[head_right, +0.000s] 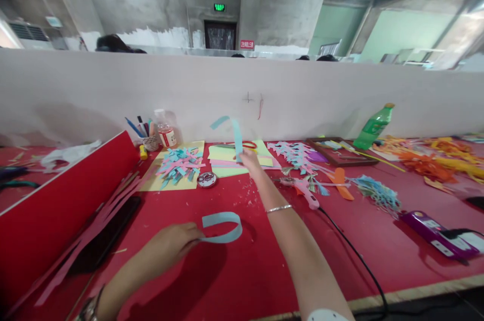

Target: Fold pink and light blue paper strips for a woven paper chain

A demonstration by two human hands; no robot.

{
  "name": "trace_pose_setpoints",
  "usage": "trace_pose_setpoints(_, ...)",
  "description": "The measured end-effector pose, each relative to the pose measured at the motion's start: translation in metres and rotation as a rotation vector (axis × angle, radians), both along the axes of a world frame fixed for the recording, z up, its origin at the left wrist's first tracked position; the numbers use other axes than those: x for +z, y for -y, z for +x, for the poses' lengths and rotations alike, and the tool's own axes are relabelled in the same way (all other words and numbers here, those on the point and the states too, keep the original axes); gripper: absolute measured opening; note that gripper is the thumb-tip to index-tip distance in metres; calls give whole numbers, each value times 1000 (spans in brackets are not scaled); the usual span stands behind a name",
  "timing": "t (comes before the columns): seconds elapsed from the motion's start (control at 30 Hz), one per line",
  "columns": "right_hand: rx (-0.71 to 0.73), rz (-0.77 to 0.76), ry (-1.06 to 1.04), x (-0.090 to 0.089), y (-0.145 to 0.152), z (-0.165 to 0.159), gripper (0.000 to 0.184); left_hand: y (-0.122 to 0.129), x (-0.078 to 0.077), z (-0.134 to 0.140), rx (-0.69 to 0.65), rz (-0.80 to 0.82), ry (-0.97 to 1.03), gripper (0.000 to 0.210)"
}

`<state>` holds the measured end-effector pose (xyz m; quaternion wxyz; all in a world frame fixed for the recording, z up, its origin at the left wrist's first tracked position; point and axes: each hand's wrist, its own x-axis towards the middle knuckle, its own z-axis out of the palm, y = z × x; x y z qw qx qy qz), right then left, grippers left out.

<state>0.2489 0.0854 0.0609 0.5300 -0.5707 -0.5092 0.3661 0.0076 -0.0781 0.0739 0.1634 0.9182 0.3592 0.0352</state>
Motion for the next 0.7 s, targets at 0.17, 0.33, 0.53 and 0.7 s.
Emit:
trace_pose_setpoints(0.17, -33, -124, 134, -47, 16, -7, 13, -3, -8, 3, 48, 219, -202, 29)
trace_pose_setpoints(0.33, -170, 2, 280, -42, 35, -8, 48, -10, -22, -7, 16, 439, -255, 36)
trace_pose_setpoints(0.53, 268, 400, 616, -12, 120, -29, 27, -12, -26, -19, -53, 570, -232, 34)
trace_pose_setpoints(0.7, 649, 322, 920, -14, 187, -37, 30, -11, -36, -20, -78, 509, -209, 30)
